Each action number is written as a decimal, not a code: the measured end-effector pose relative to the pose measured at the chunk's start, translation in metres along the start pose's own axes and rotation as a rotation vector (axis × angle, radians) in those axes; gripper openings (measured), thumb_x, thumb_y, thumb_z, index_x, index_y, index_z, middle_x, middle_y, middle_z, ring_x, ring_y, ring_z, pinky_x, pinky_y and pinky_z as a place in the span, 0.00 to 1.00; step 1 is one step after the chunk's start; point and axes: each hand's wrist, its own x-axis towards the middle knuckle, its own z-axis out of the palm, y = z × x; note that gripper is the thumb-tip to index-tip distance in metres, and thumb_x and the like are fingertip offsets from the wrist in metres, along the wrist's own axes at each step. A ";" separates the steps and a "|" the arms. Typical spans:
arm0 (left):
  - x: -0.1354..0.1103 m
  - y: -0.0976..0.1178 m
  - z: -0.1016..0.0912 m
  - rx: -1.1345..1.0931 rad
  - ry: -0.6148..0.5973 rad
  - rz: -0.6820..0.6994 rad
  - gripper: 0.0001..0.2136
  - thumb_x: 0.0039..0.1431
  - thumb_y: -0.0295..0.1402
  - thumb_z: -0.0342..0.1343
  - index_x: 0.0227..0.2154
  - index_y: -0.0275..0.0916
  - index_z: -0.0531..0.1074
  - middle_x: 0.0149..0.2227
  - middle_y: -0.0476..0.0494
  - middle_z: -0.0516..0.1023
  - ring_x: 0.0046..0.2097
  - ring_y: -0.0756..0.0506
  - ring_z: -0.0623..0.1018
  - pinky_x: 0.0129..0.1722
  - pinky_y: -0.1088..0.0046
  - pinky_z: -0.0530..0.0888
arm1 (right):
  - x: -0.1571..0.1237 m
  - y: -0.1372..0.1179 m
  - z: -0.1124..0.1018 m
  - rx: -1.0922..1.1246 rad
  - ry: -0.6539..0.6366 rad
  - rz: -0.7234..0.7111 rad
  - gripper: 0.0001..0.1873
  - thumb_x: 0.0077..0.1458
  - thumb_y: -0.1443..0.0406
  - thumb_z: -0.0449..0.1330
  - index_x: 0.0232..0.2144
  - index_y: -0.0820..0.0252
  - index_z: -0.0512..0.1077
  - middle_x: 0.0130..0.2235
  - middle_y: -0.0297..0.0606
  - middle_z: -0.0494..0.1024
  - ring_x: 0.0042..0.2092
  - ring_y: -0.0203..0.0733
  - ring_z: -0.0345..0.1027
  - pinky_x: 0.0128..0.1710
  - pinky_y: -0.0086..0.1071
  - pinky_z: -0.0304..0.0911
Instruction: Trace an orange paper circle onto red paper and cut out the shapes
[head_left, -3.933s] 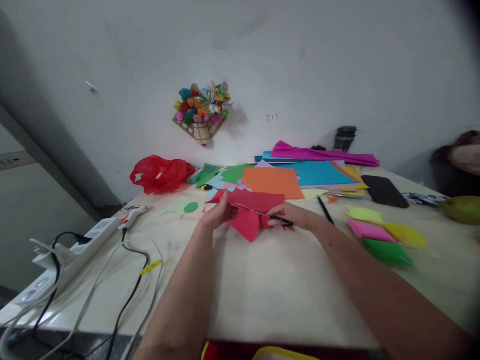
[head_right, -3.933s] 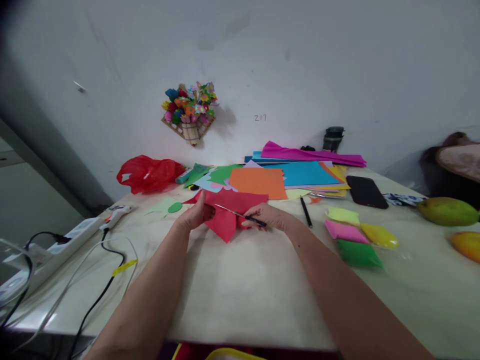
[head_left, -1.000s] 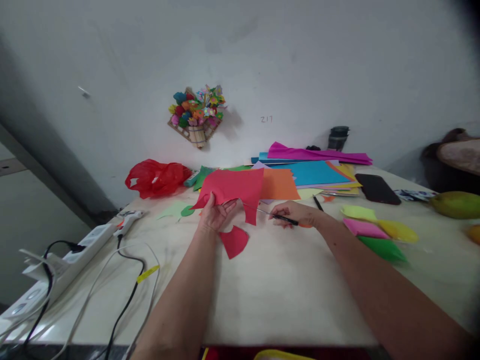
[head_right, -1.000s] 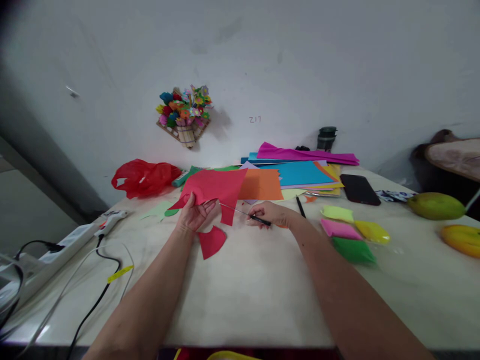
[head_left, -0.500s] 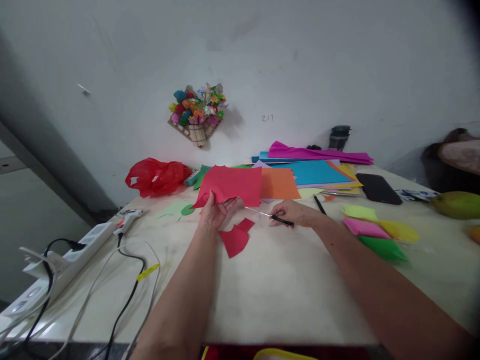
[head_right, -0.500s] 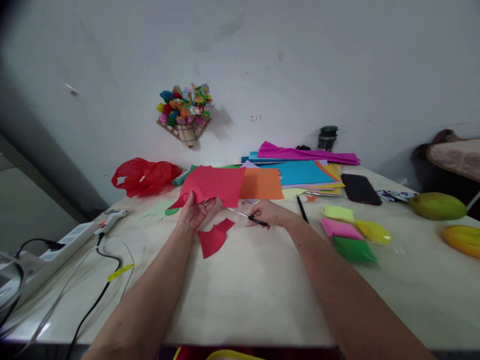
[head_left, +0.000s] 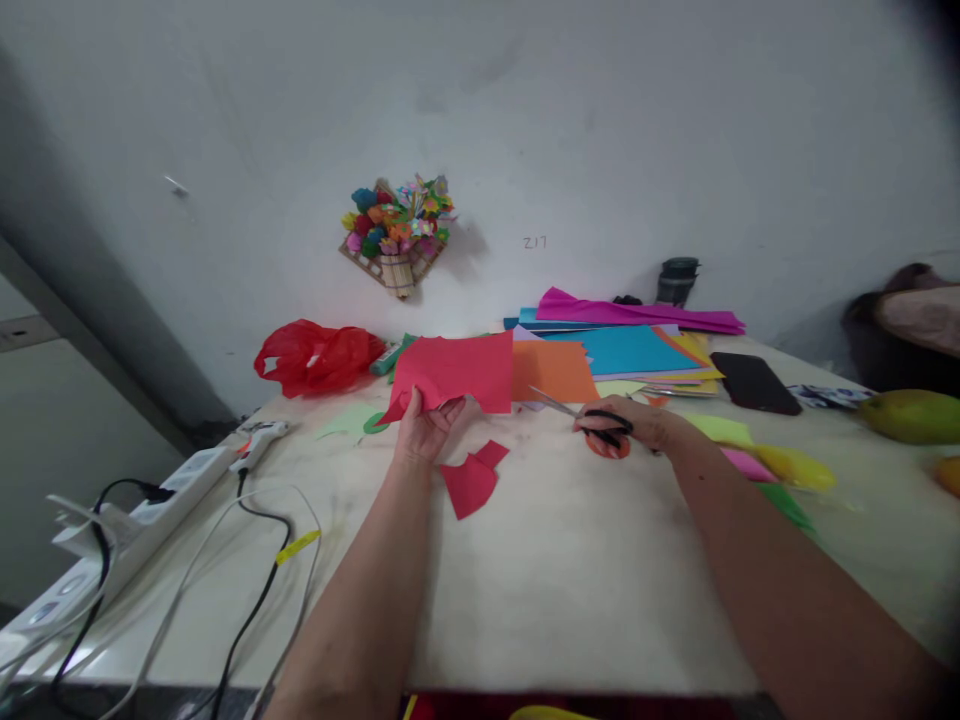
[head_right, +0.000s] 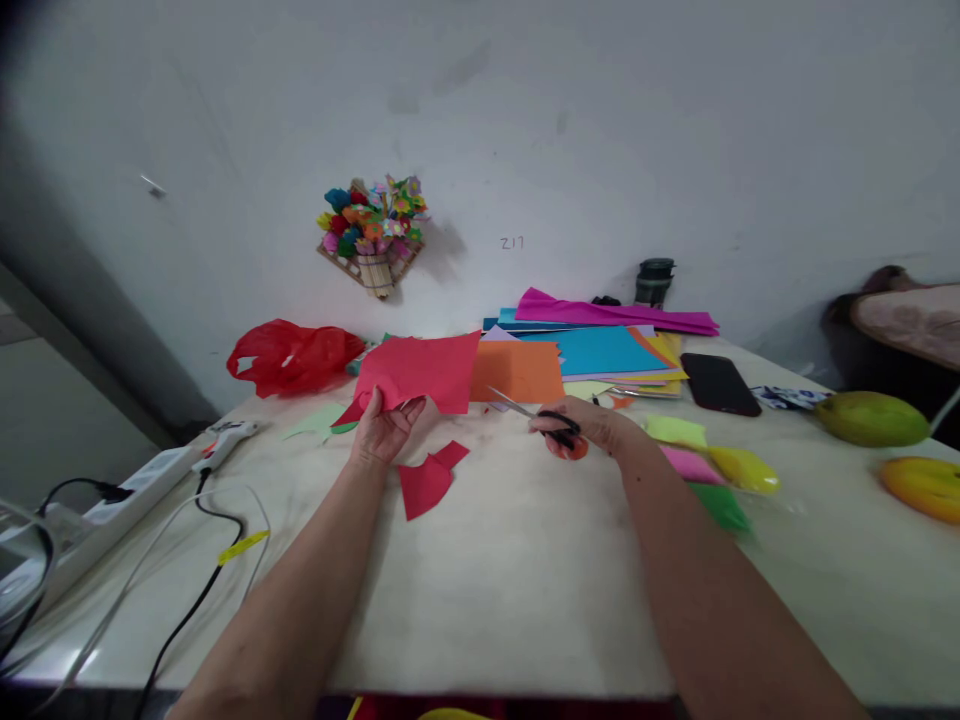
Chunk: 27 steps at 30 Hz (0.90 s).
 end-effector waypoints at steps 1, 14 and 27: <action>0.000 0.000 0.000 0.002 -0.021 -0.009 0.17 0.59 0.41 0.45 0.46 0.36 0.66 0.39 0.35 0.75 0.42 0.41 0.75 0.45 0.61 0.70 | -0.001 0.000 -0.001 0.018 0.012 -0.033 0.17 0.47 0.54 0.53 0.24 0.64 0.67 0.19 0.37 0.71 0.18 0.31 0.59 0.17 0.26 0.51; -0.007 0.001 0.010 0.027 -0.078 -0.114 0.19 0.60 0.41 0.41 0.49 0.35 0.64 0.42 0.36 0.75 0.46 0.40 0.73 0.47 0.58 0.67 | 0.011 0.001 0.013 0.102 -0.050 -0.058 0.21 0.47 0.52 0.54 0.33 0.66 0.67 0.23 0.38 0.72 0.18 0.30 0.59 0.17 0.25 0.53; -0.011 -0.001 0.013 0.067 -0.082 -0.169 0.20 0.60 0.42 0.41 0.49 0.35 0.63 0.41 0.35 0.75 0.46 0.40 0.73 0.46 0.58 0.68 | 0.026 0.015 0.020 0.173 -0.060 -0.106 0.20 0.48 0.54 0.54 0.35 0.67 0.67 0.20 0.32 0.69 0.16 0.26 0.56 0.14 0.23 0.48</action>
